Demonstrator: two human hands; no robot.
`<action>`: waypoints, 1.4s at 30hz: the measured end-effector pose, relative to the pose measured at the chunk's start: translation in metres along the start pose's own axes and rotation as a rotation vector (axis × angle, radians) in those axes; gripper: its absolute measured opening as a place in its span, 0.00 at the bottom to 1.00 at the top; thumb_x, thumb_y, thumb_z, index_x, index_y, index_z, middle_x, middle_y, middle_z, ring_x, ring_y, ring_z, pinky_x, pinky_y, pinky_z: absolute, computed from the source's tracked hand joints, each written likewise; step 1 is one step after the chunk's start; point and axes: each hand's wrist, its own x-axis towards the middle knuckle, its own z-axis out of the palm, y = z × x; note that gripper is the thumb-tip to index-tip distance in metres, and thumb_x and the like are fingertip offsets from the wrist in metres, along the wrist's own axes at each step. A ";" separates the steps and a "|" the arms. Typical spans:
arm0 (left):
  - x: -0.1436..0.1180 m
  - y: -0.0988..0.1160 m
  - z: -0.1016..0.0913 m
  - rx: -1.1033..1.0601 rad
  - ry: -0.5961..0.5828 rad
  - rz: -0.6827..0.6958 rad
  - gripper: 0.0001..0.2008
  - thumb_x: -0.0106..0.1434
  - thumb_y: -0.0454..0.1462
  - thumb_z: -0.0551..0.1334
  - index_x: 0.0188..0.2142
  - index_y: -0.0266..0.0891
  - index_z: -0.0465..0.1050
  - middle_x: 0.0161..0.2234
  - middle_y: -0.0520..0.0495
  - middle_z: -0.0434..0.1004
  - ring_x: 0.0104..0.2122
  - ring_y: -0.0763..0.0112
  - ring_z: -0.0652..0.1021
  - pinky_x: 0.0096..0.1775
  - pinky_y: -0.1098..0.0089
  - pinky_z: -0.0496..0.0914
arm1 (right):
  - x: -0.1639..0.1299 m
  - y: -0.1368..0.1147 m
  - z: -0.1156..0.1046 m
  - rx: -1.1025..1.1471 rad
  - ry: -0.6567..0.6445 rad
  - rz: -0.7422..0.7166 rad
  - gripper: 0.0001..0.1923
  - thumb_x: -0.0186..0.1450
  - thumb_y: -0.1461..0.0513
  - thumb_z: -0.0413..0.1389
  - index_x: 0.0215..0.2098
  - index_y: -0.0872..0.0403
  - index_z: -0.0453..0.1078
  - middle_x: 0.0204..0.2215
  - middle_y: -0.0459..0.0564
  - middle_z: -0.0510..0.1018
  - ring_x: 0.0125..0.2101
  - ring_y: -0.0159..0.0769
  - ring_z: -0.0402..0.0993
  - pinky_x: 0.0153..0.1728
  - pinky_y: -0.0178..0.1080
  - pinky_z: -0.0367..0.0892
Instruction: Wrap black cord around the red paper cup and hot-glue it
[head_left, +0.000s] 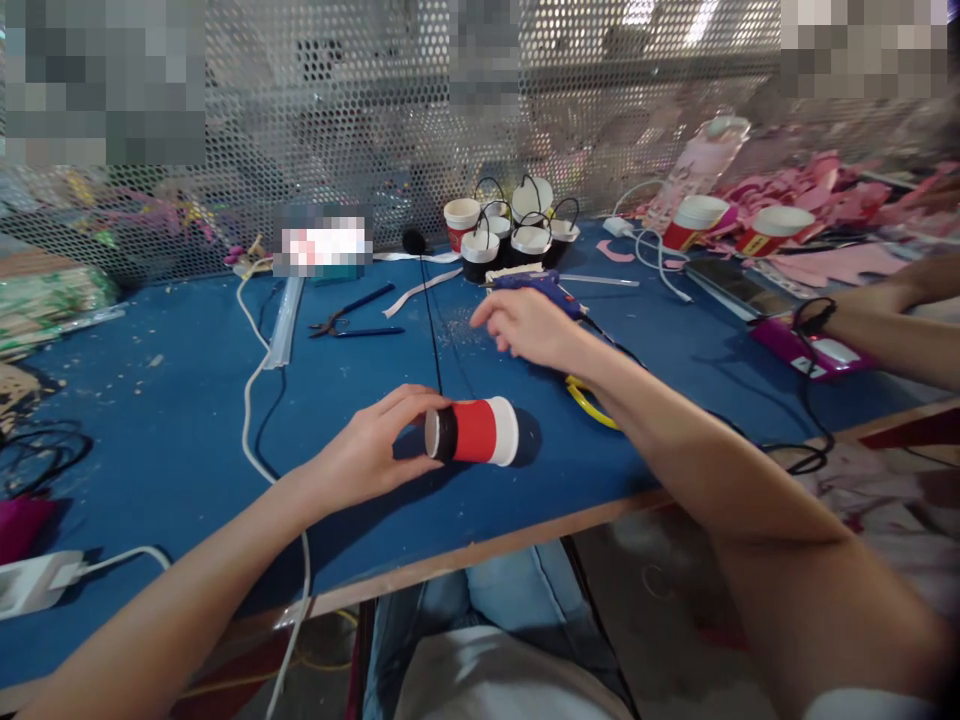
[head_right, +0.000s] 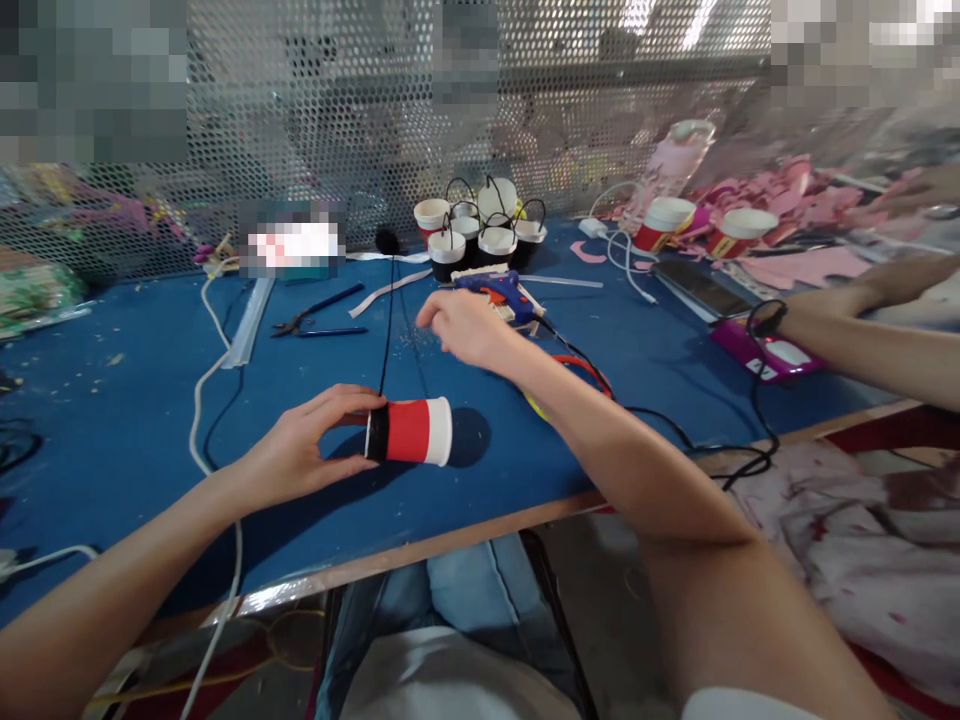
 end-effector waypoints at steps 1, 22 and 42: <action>0.000 -0.001 0.000 -0.006 0.010 -0.003 0.22 0.58 0.37 0.63 0.51 0.40 0.61 0.49 0.42 0.68 0.46 0.65 0.75 0.47 0.65 0.73 | 0.001 0.004 -0.012 -0.042 0.098 0.003 0.13 0.59 0.70 0.44 0.31 0.57 0.69 0.19 0.46 0.69 0.18 0.28 0.65 0.21 0.33 0.60; -0.003 -0.013 -0.004 0.267 0.120 -0.027 0.21 0.59 0.35 0.61 0.51 0.41 0.61 0.52 0.40 0.67 0.51 0.61 0.72 0.52 0.57 0.69 | 0.017 0.091 -0.032 -0.349 0.569 0.213 0.18 0.54 0.65 0.55 0.43 0.61 0.65 0.32 0.58 0.74 0.36 0.47 0.71 0.39 0.50 0.65; -0.002 -0.020 -0.002 -0.091 0.177 -0.088 0.19 0.58 0.34 0.63 0.49 0.39 0.64 0.51 0.39 0.65 0.47 0.63 0.73 0.46 0.64 0.74 | -0.062 0.002 -0.020 0.233 -0.072 0.051 0.12 0.56 0.53 0.59 0.27 0.54 0.70 0.19 0.46 0.74 0.18 0.30 0.68 0.18 0.34 0.64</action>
